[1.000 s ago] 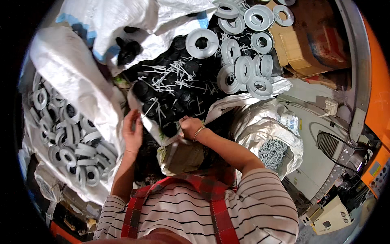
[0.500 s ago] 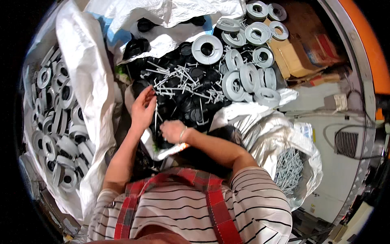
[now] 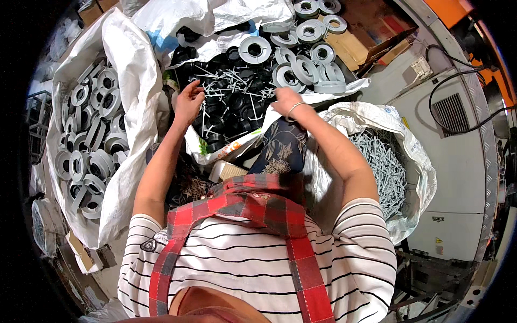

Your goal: The person sits on the floor and repeatedly picks up white circular plastic frames and black circular inserts. They insert the black pieces into the white frames by hand and place the assembled units into a large white sack.

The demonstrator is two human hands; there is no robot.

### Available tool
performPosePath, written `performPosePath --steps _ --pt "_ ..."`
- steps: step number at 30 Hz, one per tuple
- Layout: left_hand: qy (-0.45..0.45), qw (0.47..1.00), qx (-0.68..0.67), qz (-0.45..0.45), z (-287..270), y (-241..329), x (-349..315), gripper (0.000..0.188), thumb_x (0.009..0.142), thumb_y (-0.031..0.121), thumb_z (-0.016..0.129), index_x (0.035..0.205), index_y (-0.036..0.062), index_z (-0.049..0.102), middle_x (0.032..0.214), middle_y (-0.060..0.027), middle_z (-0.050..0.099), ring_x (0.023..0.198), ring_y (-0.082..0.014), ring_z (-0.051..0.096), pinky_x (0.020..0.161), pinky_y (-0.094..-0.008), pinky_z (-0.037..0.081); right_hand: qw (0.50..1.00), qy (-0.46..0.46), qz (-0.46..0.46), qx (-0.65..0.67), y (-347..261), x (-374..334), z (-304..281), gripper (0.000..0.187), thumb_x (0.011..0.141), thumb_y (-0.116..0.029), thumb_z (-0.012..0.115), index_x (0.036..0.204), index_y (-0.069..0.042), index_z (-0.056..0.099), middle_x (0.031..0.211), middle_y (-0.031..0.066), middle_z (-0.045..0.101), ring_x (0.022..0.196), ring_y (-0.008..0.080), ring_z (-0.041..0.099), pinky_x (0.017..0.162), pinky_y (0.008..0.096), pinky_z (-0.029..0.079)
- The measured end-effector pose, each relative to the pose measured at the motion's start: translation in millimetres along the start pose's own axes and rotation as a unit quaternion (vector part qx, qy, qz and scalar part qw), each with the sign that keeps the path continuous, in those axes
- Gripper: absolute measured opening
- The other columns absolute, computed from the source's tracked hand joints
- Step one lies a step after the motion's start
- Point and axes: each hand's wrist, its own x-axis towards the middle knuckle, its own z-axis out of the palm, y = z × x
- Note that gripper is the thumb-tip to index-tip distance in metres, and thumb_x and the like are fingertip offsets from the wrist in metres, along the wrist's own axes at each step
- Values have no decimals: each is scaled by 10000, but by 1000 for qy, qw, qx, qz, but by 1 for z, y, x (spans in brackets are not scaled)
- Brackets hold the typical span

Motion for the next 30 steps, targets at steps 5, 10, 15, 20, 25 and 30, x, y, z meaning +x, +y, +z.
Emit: performPosePath --steps 5,10,15,20,25,30 --pt "-7 1000 -22 9 -5 12 3 419 793 123 594 1196 21 541 969 -102 660 789 -143 635 719 -267 503 996 -3 87 -31 33 7 -9 581 690 -366 708 1126 -12 559 1148 222 529 1092 357 498 951 389 410" --pt "-13 999 -18 30 13 7 25 411 797 108 587 1197 23 541 942 -105 667 774 -137 634 721 -270 500 988 -30 135 -69 59 58 10 858 587 -504 781 1233 -42 456 1348 246 303 1275 396 279 996 454 365" --pt "-72 990 -27 -121 36 -11 48 446 852 73 579 1277 16 457 998 -73 620 774 -110 597 689 -233 484 959 -103 236 -116 67 108 23 1131 535 -579 789 1396 -119 217 1474 245 21 1373 396 45 987 604 297" --pt "-84 994 16 -73 45 14 80 417 814 52 598 1220 6 515 1019 -111 628 729 -97 584 673 -242 493 958 -103 254 -88 100 154 60 1093 557 -496 789 1412 -126 218 1474 249 29 1332 388 192 977 580 315" --pt "-70 995 49 -46 47 4 99 405 802 34 597 1198 -11 526 994 -144 631 694 -125 596 631 -249 502 991 -40 124 9 120 174 76 390 677 -229 636 1005 -22 599 1105 241 526 1040 376 521 882 424 448" --pt "-81 993 73 -52 47 10 104 409 805 32 604 1199 -28 515 985 -144 629 687 -134 592 634 -255 503 985 -83 -90 117 77 178 52 165 702 -171 556 784 -71 658 700 173 617 714 318 626 652 395 498"
